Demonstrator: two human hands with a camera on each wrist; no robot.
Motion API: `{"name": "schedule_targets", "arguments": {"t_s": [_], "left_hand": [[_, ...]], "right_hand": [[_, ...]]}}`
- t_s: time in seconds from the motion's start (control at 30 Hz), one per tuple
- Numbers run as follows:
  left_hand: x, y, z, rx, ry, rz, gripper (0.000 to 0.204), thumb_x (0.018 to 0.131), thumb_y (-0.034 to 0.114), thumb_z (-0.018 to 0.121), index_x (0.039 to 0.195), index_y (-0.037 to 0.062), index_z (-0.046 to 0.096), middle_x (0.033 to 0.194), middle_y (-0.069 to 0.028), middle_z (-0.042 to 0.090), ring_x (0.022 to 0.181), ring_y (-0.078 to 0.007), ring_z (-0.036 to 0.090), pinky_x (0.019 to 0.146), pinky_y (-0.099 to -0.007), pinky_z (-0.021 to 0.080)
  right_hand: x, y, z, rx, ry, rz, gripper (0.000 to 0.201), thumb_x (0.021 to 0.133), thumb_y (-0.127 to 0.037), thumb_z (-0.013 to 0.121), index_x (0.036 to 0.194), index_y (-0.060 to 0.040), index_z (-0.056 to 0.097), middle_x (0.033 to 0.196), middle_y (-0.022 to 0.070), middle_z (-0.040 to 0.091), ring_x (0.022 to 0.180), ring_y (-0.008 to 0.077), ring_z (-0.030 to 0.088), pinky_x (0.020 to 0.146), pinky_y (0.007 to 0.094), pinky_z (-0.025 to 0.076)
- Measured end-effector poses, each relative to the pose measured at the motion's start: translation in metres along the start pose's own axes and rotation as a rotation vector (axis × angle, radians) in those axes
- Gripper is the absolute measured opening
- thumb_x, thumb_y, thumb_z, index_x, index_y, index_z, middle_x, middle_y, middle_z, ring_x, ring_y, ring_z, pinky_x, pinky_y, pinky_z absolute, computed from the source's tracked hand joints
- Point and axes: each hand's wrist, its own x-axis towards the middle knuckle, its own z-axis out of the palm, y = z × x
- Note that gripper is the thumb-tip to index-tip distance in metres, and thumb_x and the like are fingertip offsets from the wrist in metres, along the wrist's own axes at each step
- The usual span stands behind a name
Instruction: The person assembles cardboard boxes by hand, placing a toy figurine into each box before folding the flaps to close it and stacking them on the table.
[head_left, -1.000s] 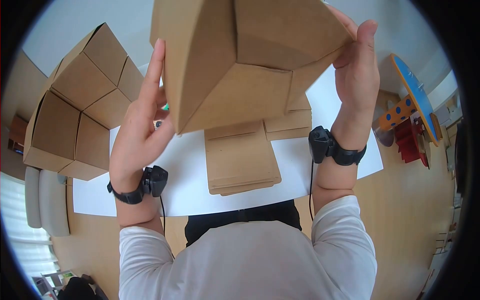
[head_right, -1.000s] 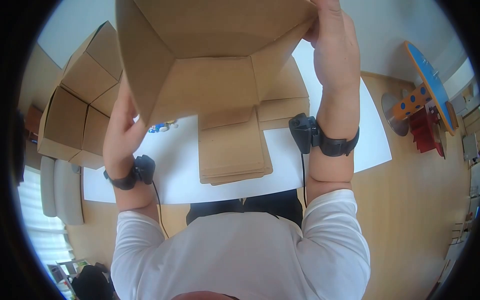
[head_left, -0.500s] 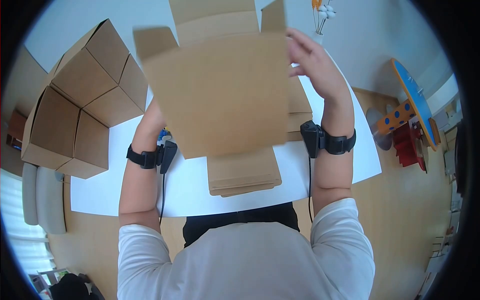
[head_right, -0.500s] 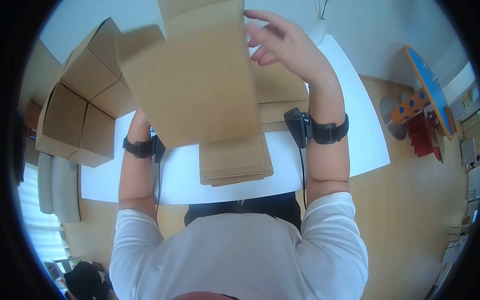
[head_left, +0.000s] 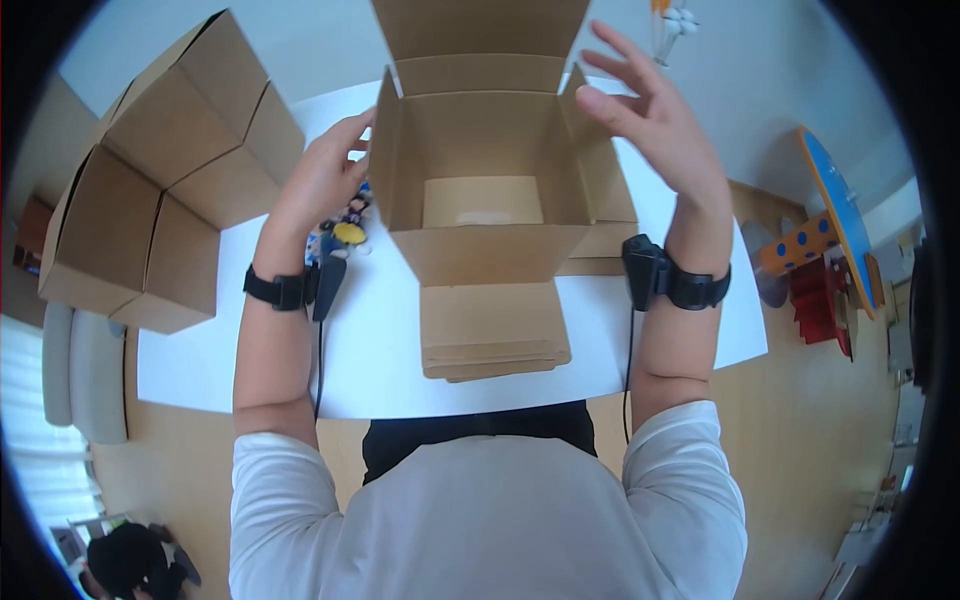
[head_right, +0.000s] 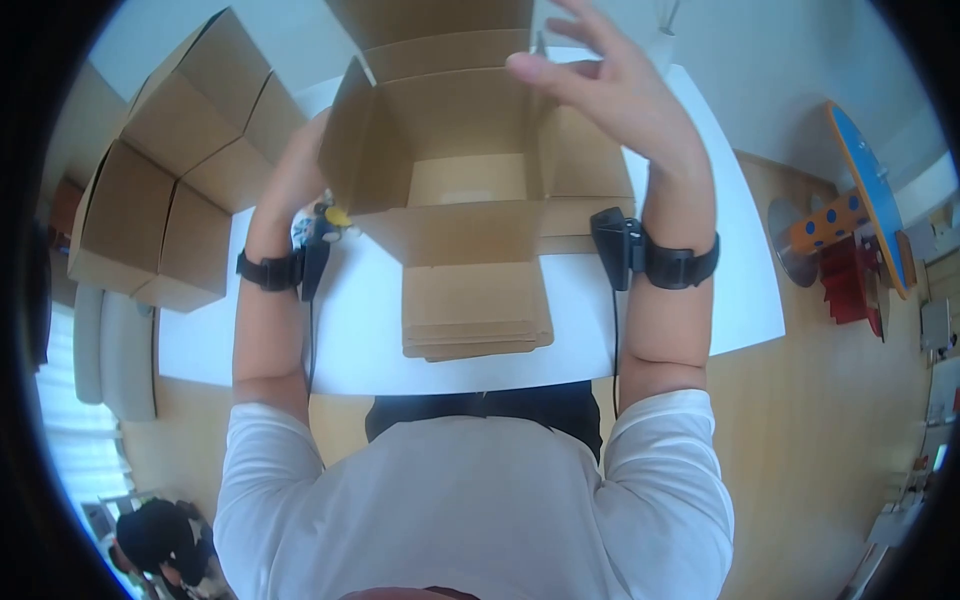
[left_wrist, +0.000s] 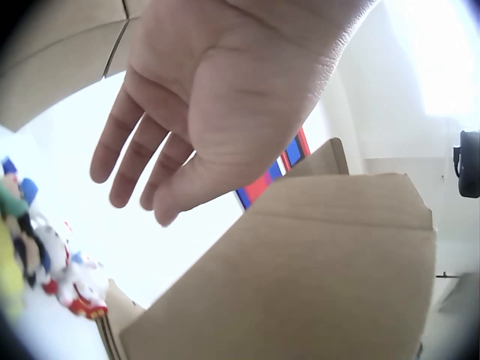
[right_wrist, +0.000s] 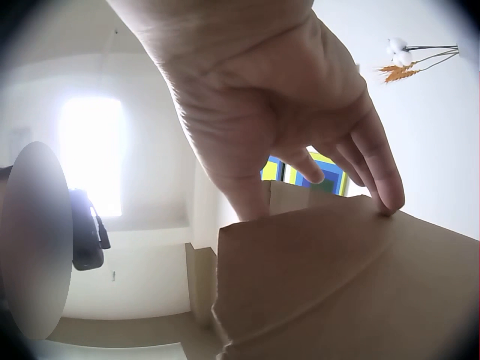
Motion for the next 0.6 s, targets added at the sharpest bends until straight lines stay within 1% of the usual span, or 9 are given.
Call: {"name": "schedule_targets", "arguments": {"t_s": [0.03, 0.07, 0.13, 0.17, 0.27, 0.37, 0.47, 0.5, 0.6], "left_hand": [[-0.004, -0.018, -0.007, 0.006, -0.003, 0.036, 0.042, 0.087, 0.005, 0.067, 0.129, 0.007, 0.063, 0.119, -0.0146, 0.068, 0.095, -0.0269, 0.068, 0.082, -0.0351, 0.056], [-0.008, -0.016, -0.016, 0.094, -0.079, -0.089, 0.039, 0.087, 0.006, 0.067, 0.126, 0.0063, 0.064, 0.117, -0.0143, 0.069, 0.096, -0.0268, 0.068, 0.082, -0.0347, 0.056], [-0.011, -0.011, -0.033, 0.261, -0.232, -0.331, 0.034, 0.087, 0.006, 0.068, 0.12, 0.005, 0.067, 0.112, -0.0137, 0.07, 0.096, -0.0265, 0.068, 0.081, -0.0339, 0.055], [-0.014, -0.018, -0.037, 0.297, -0.252, -0.313, 0.03, 0.086, 0.012, 0.071, 0.114, 0.0042, 0.069, 0.106, -0.0127, 0.072, 0.094, -0.0262, 0.068, 0.08, -0.0339, 0.055], [-0.017, -0.026, -0.039, 0.375, -0.371, -0.353, 0.035, 0.083, 0.022, 0.077, 0.111, 0.0027, 0.069, 0.104, -0.0135, 0.072, 0.092, -0.0269, 0.069, 0.08, -0.0352, 0.055], [-0.013, -0.014, -0.026, 0.294, -0.451, -0.552, 0.034, 0.084, 0.023, 0.074, 0.112, 0.0044, 0.069, 0.101, -0.0141, 0.072, 0.085, -0.0295, 0.069, 0.078, -0.0373, 0.054], [-0.015, -0.017, -0.002, 0.441, -0.382, -0.405, 0.042, 0.079, 0.031, 0.077, 0.11, 0.0037, 0.07, 0.1, -0.0173, 0.073, 0.086, -0.0325, 0.069, 0.076, -0.0382, 0.055], [-0.014, -0.02, 0.003, 0.468, -0.385, -0.413, 0.045, 0.077, 0.035, 0.077, 0.108, 0.0031, 0.07, 0.098, -0.0198, 0.072, 0.089, -0.0343, 0.069, 0.077, -0.0382, 0.055], [-0.009, -0.021, 0.016, 0.54, -0.463, -0.477, 0.052, 0.075, 0.032, 0.079, 0.115, 0.0018, 0.064, 0.101, -0.0184, 0.071, 0.093, -0.0327, 0.069, 0.08, -0.0374, 0.055]], "right_hand": [[0.002, -0.003, 0.0, -0.031, 0.032, 0.048, 0.072, 0.087, -0.035, 0.076, 0.149, -0.0146, 0.044, 0.143, 0.0181, 0.052, 0.111, 0.0207, 0.062, 0.09, 0.0317, 0.05], [0.004, 0.005, -0.001, -0.044, 0.066, -0.008, 0.066, 0.087, -0.028, 0.077, 0.143, -0.0104, 0.047, 0.141, 0.0163, 0.054, 0.113, 0.0216, 0.062, 0.092, 0.0318, 0.05], [0.005, 0.01, -0.001, 0.049, 0.097, -0.024, 0.052, 0.088, -0.02, 0.076, 0.134, -0.0066, 0.055, 0.139, 0.0138, 0.055, 0.111, 0.0203, 0.062, 0.093, 0.0303, 0.05], [0.007, 0.016, -0.004, 0.048, 0.074, -0.028, 0.047, 0.089, -0.018, 0.074, 0.131, -0.0057, 0.057, 0.136, 0.0125, 0.057, 0.111, 0.0195, 0.062, 0.093, 0.0305, 0.049], [0.012, 0.021, -0.007, -0.011, 0.009, -0.029, 0.033, 0.092, -0.015, 0.07, 0.122, -0.0041, 0.063, 0.129, 0.0086, 0.062, 0.111, 0.0171, 0.062, 0.096, 0.0309, 0.048], [0.012, 0.012, -0.001, -0.115, -0.041, -0.024, 0.03, 0.093, -0.015, 0.067, 0.122, -0.0046, 0.065, 0.123, 0.0054, 0.065, 0.112, 0.0157, 0.061, 0.1, 0.0317, 0.046], [0.011, 0.013, 0.003, -0.16, -0.042, -0.057, 0.035, 0.093, -0.016, 0.065, 0.127, -0.0055, 0.064, 0.123, 0.0042, 0.066, 0.116, 0.0169, 0.058, 0.104, 0.0328, 0.043], [0.012, 0.013, 0.005, -0.17, -0.046, -0.08, 0.037, 0.093, -0.016, 0.064, 0.128, -0.0057, 0.064, 0.125, 0.0042, 0.066, 0.118, 0.0176, 0.057, 0.105, 0.033, 0.041], [0.01, 0.013, 0.006, -0.14, -0.018, -0.081, 0.041, 0.091, -0.016, 0.063, 0.131, -0.0074, 0.063, 0.13, 0.0046, 0.064, 0.123, 0.0203, 0.055, 0.109, 0.0346, 0.039]]}}
